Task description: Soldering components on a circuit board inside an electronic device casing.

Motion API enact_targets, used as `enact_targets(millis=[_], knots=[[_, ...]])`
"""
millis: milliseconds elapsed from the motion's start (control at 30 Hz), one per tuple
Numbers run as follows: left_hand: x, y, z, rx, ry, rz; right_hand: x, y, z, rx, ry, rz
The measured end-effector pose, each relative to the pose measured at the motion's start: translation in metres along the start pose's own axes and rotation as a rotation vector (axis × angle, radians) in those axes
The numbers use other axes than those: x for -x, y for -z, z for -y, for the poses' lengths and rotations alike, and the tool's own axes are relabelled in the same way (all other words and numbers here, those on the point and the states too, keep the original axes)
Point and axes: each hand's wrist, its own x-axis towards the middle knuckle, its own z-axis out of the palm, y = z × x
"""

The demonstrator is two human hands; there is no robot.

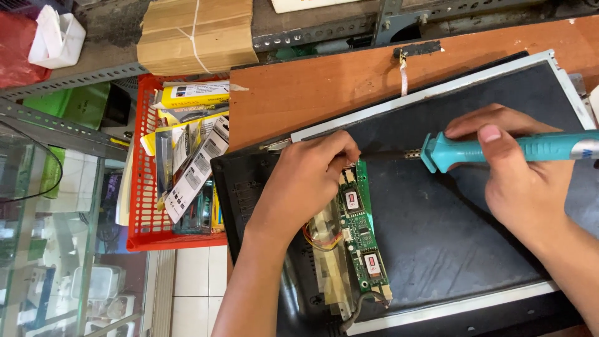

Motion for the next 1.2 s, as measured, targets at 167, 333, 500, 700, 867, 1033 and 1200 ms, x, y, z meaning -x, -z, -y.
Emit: enact_targets(millis=[167, 333, 500, 700, 867, 1033, 1200], knots=[[0.0, 0.001, -0.001, 0.057, 0.043, 0.0, -0.001, -0.001, 0.003, -0.036, -0.039, 0.0], [0.0, 0.001, -0.002, 0.063, 0.059, 0.009, -0.001, -0.001, 0.003, -0.029, -0.041, 0.008], [-0.001, -0.001, -0.002, -0.012, 0.036, 0.019, 0.002, 0.003, -0.01, -0.047, 0.03, -0.053], [-0.001, 0.0, -0.002, -0.001, 0.055, 0.028, -0.001, -0.002, 0.003, -0.093, -0.088, -0.02], [0.0, 0.002, -0.002, 0.047, 0.069, 0.025, 0.0, -0.001, 0.0, -0.104, -0.078, 0.001], [0.001, 0.002, -0.002, 0.064, 0.07, 0.029, 0.001, 0.0, -0.001, -0.111, -0.113, -0.009], [0.001, 0.0, -0.001, -0.004, 0.054, 0.044, -0.001, -0.001, 0.002, -0.1, -0.078, -0.001]])
